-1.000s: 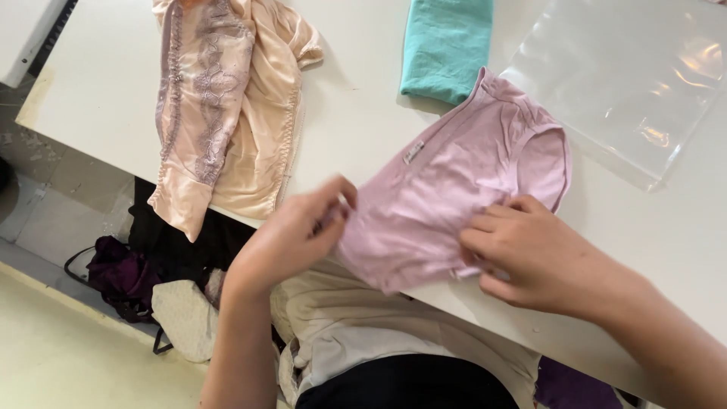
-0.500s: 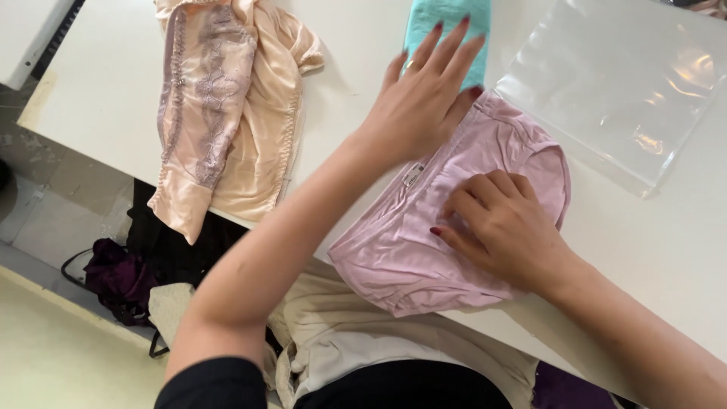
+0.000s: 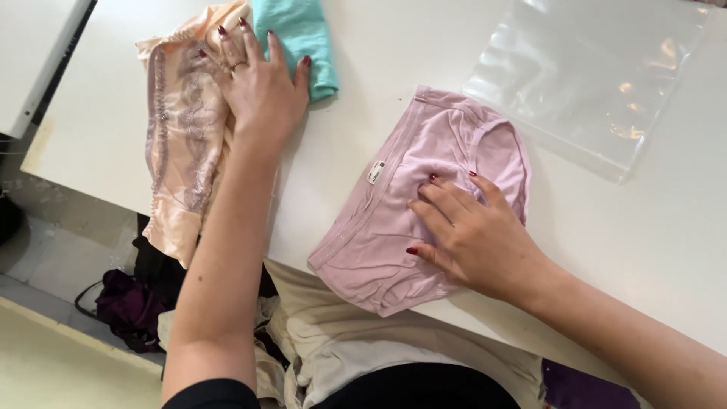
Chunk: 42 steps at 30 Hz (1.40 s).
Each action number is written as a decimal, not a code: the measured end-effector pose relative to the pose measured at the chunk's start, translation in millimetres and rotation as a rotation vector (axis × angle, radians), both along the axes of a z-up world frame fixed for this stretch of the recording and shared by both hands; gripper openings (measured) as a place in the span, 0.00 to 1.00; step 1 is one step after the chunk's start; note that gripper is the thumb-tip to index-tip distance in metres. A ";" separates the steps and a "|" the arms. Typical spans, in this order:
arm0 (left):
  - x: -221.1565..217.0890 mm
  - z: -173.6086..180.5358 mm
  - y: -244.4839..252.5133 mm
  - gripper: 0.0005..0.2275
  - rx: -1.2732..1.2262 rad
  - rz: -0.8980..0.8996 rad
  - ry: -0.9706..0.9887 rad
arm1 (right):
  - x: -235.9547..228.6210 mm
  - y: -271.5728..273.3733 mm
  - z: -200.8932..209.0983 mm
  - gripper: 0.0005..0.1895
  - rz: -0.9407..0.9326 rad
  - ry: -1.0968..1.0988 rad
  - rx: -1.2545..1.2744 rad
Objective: Folding multiple pairs of underwear and preparing a plastic bag for packing on a white table.
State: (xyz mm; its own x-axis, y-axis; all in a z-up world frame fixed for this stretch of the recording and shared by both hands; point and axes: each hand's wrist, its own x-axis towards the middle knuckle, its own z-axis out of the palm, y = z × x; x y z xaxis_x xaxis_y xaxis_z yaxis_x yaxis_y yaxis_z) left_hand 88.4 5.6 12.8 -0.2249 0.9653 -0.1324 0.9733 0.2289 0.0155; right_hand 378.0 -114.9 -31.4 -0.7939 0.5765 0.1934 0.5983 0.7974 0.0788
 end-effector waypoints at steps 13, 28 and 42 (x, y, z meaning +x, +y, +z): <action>98.1 -35.5 12.0 0.29 0.046 -0.585 -0.030 | 3.1 7.1 10.4 0.21 0.080 0.159 0.136; 5.7 -25.1 -156.7 0.13 0.198 -0.829 -0.560 | -7.6 0.1 12.5 0.18 0.263 0.301 0.088; 23.2 -73.9 -186.2 0.03 0.546 -0.641 -0.753 | 12.4 -2.1 -27.1 0.05 0.175 0.623 -0.295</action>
State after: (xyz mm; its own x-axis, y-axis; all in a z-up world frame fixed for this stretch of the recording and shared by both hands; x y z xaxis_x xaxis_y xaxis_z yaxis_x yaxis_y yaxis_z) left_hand 111.6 -180.6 -61.1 0.2914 0.8440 0.4502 0.6092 -0.5266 0.5930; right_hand 390.4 -116.9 -58.5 -0.6721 0.5490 0.4968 0.3230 0.8211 -0.4705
